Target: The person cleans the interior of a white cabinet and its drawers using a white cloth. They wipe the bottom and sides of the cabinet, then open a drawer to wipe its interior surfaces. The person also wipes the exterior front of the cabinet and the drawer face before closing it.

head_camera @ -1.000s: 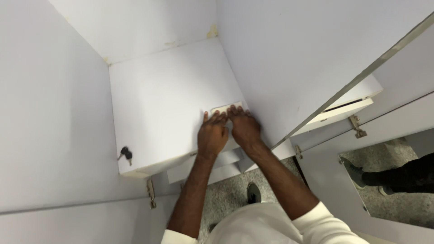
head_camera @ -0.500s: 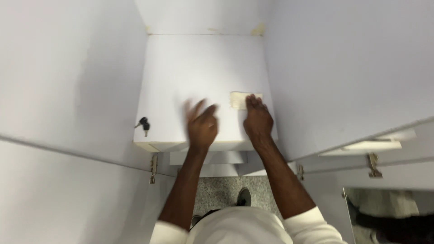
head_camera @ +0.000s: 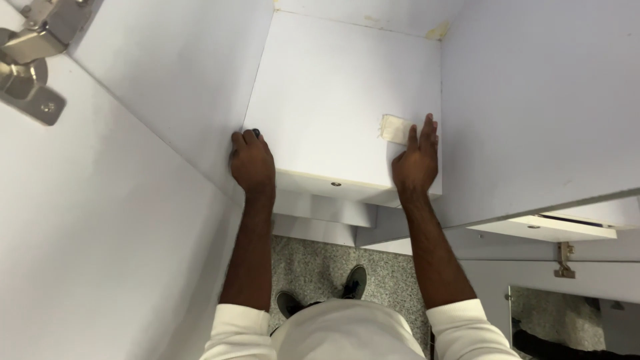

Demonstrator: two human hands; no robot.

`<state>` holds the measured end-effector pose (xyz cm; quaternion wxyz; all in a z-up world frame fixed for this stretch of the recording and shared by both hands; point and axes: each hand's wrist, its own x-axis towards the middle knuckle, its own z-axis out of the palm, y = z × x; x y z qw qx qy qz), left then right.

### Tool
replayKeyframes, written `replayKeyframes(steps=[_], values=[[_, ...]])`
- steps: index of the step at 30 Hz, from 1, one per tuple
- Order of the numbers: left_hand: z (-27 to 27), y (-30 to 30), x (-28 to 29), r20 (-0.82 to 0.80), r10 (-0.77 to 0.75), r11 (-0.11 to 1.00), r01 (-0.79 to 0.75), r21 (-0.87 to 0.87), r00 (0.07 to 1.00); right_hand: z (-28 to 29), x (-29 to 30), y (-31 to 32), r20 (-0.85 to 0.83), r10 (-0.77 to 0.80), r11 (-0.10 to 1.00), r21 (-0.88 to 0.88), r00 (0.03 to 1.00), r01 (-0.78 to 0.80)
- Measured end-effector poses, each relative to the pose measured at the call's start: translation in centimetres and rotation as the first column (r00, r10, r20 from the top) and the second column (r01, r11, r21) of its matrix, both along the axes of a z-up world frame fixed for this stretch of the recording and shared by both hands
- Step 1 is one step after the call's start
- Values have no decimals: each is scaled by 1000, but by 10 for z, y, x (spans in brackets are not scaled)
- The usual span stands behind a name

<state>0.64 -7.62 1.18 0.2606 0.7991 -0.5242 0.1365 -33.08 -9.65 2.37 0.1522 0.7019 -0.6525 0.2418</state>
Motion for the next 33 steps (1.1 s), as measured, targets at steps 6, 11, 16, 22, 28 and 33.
replayKeyframes(steps=[6,11,16,22,28,33], values=[[16,38,-6,-318,-231,969,186,-164,920,13,9,37,365,53,999,-19,930,-50],[-9,112,-58,-735,-544,832,374,-410,405,-13,65,122,850,46,933,151,525,-325],[-57,156,-92,-858,-510,799,403,-447,58,-41,98,162,881,-312,692,467,355,-550],[-35,158,-92,-907,-396,842,452,-295,145,-50,94,159,872,-431,691,485,234,-536],[-30,145,-100,-770,-543,784,530,-323,335,-40,94,149,871,-447,720,485,203,-495],[-51,135,-112,-775,-492,810,535,-241,397,-44,95,143,936,-148,885,270,319,-380]])
